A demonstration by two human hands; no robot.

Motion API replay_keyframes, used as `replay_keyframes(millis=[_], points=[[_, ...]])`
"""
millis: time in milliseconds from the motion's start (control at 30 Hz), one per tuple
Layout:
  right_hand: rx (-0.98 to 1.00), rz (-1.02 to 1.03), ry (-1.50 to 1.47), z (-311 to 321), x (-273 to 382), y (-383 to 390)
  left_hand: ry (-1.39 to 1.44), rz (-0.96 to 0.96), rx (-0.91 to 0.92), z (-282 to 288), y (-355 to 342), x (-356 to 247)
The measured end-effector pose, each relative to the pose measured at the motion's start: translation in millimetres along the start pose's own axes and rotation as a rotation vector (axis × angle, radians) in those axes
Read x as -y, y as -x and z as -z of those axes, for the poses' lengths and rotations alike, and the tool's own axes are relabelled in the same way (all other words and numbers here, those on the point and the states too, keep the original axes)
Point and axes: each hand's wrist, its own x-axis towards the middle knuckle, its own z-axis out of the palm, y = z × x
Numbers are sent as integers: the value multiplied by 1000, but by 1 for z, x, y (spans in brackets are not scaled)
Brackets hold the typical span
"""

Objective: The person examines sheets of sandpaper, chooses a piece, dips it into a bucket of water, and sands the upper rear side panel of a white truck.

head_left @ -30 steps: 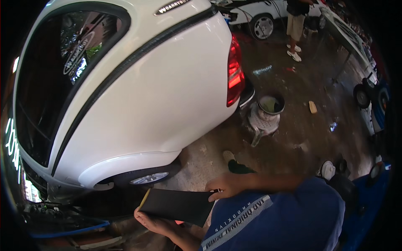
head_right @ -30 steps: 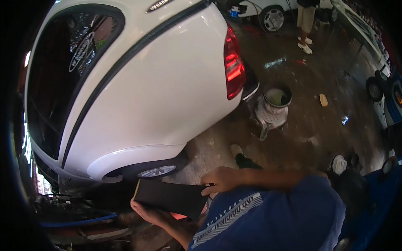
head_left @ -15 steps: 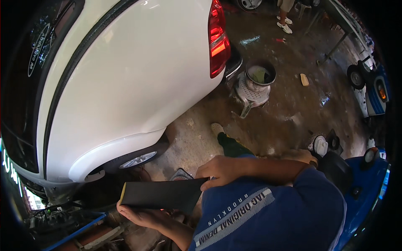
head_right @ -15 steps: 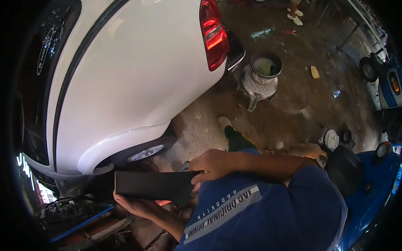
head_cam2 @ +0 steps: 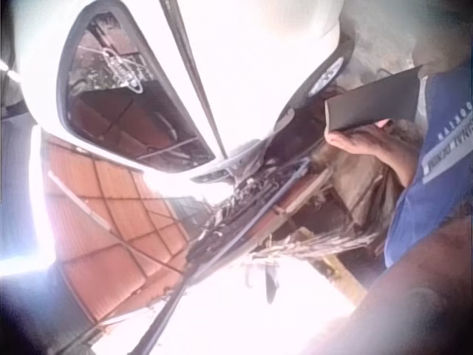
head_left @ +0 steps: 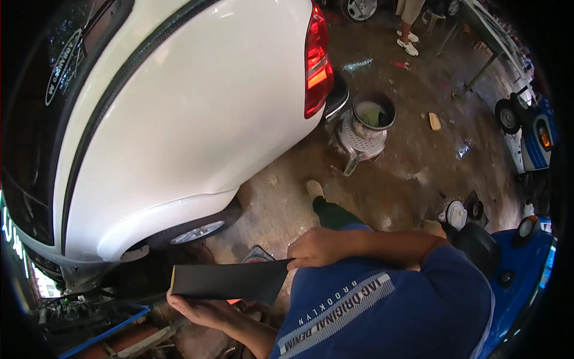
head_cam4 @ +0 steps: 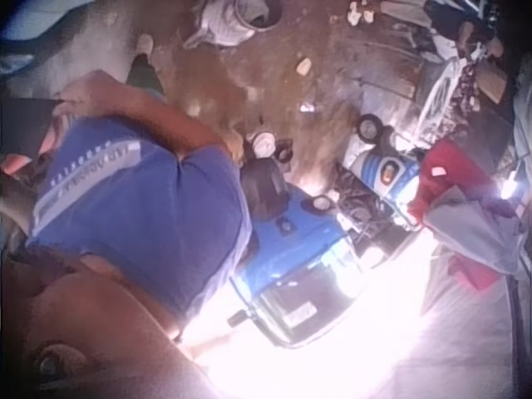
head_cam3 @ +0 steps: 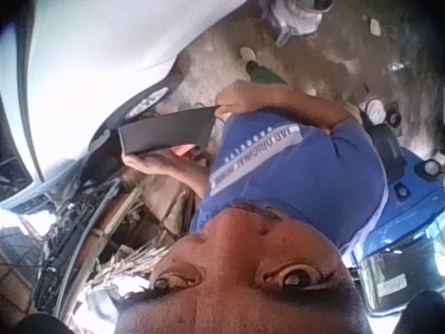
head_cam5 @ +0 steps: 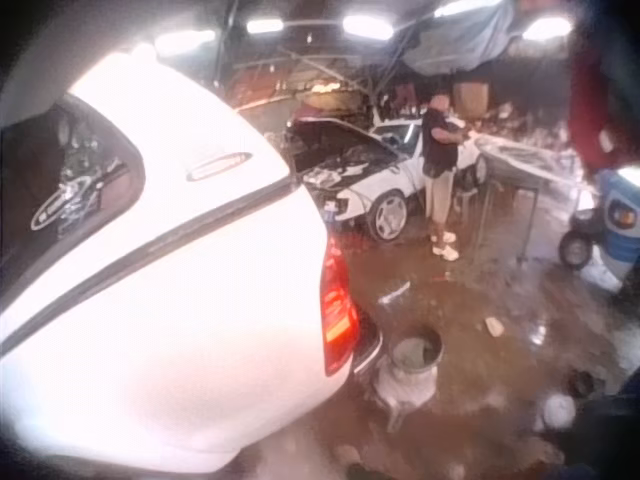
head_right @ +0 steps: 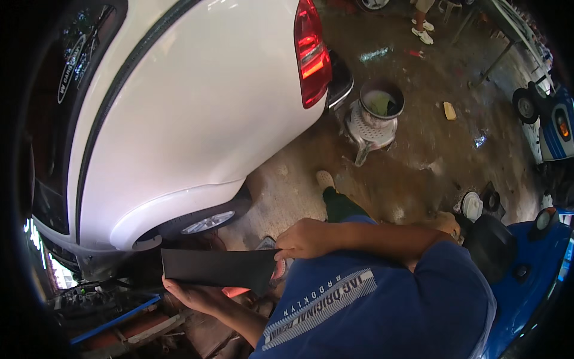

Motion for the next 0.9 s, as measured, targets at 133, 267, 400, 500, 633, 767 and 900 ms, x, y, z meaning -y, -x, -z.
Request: replay_keyframes(millis=[133,267,400,500,633,767,900], points=[[-49,-21,45,6,8,-6,92,101,80,-7,-6,7],[139,24,187,54,15,-18,175,65,20,-15,-7,9],[-210,119,656,156,35,-50,148,19,-66,-15,-8,10],[-513,262,922,258,65,-96,73,40,-1,-22,-3,18],[-753,413,1214,362,114,-152,17,74,-71,-58,21,35],[-711,461,1401,412,134,-191,2,94,-122,-106,40,50],[-589,509,1542,439,143,-218,37,54,-132,-143,57,62]])
